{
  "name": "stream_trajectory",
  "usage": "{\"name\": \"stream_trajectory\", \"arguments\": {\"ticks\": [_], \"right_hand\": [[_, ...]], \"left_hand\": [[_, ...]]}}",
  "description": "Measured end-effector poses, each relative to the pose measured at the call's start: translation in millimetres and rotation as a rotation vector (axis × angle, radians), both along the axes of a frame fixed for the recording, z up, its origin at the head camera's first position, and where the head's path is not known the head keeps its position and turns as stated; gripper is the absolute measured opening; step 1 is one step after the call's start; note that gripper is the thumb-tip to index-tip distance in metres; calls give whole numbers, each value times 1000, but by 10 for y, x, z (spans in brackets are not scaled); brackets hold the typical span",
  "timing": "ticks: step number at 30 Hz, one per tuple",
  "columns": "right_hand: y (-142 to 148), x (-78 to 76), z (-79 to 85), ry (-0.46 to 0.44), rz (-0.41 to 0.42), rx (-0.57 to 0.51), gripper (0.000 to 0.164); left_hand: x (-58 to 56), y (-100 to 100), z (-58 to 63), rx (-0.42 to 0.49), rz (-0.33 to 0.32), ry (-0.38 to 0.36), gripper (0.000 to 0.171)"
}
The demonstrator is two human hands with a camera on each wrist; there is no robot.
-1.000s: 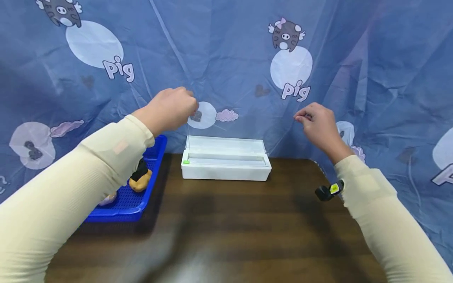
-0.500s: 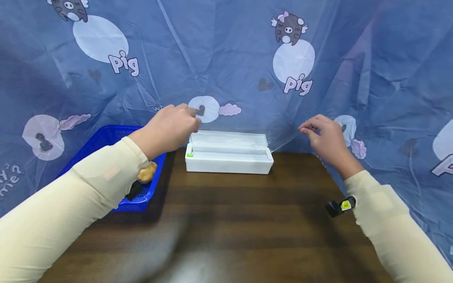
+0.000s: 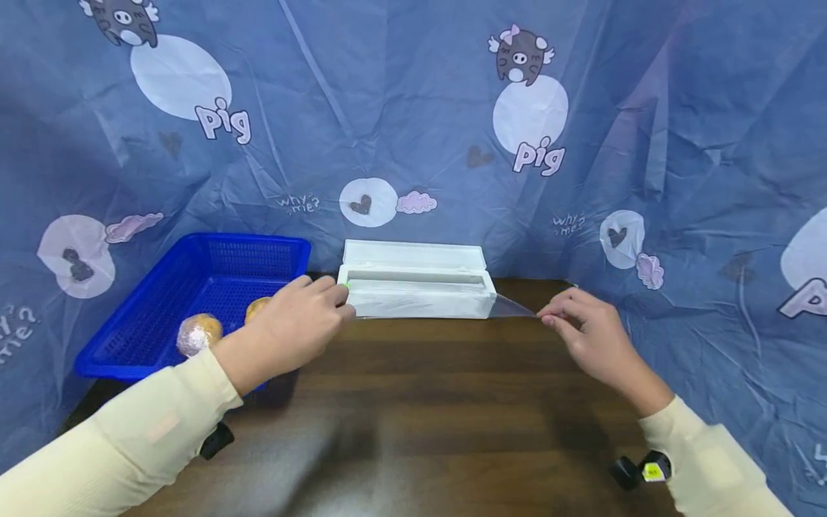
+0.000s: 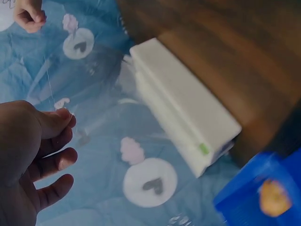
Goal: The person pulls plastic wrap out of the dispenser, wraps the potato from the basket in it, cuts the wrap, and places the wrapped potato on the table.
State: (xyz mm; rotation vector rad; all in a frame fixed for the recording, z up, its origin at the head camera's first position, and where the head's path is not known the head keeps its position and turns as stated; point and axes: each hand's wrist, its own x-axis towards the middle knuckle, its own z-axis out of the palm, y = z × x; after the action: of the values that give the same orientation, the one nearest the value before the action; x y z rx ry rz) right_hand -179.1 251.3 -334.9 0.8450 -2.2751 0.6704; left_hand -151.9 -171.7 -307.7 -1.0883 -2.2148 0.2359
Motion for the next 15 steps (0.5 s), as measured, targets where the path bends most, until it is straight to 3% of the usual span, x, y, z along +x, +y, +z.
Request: {"name": "stream_trajectory", "arguments": {"ticks": [8, 15], "right_hand": [[38, 291, -661, -49, 46, 193, 27], [31, 364, -1239, -207, 5, 268, 18]], "left_hand": [[133, -16, -691, -14, -71, -53, 15], [160, 23, -1314, -83, -85, -77, 17]]}}
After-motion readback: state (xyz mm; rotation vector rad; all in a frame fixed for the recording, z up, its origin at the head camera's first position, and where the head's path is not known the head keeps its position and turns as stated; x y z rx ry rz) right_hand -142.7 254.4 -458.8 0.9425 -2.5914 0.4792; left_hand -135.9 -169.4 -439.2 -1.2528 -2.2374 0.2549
